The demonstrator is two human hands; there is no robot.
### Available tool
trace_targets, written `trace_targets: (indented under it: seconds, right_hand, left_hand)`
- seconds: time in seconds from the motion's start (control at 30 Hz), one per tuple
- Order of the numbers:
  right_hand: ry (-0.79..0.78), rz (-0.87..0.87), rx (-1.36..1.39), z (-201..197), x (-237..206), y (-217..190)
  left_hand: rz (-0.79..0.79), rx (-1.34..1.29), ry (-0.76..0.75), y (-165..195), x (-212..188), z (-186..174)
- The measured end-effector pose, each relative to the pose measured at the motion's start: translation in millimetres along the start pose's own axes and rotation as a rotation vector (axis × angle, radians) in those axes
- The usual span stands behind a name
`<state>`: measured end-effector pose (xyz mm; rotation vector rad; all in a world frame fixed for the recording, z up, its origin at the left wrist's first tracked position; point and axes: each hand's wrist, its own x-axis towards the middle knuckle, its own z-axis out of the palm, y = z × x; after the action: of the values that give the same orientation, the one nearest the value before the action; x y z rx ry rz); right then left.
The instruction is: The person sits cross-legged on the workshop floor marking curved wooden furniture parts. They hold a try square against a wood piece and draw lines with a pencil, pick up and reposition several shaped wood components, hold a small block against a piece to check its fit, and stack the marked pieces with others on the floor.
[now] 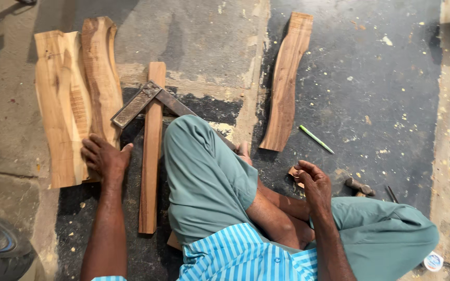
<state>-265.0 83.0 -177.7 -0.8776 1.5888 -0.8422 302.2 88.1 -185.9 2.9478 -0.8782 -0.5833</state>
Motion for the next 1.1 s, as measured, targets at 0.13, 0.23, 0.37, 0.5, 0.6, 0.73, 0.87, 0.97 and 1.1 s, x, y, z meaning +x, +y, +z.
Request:
trace_targets:
  seconds: [0.13, 0.23, 0.37, 0.5, 0.6, 0.73, 0.87, 0.97, 1.1]
  right_hand:
    - [-0.012, -0.025, -0.033, 14, 7, 0]
    - [-0.038, -0.041, -0.001, 19, 8, 0]
    - [-0.05, -0.045, -0.029, 22, 9, -1]
    - [-0.031, -0.031, -0.094, 25, 5, -6]
    - [-0.005, -0.04, -0.108, 25, 0, -10]
    - [-0.049, -0.057, 0.016, 21, -1, -10]
    - [-0.058, -0.072, 0.027, 19, 1, -7]
    - [-0.075, -0.081, 0.073, 22, -3, -13]
    - [-0.127, -0.095, 0.137, 27, -6, -48]
  left_hand:
    - [0.067, -0.04, 0.228, -21, 4, 7]
    - [-0.051, -0.074, 0.15, -30, 5, 6]
    - [-0.002, -0.031, 0.101, -37, 6, 12]
    - [0.079, -0.062, 0.095, -49, 13, 7]
    - [0.123, -0.299, -0.006, -62, 14, -13]
    - [0.101, -1.326, -0.381, -69, -6, -47]
    - [0.117, -1.724, -0.432, -60, -27, -74]
    - [0.11, -1.715, -0.426, -65, -46, -80]
    - [0.163, -1.553, -0.487, -83, -73, -74]
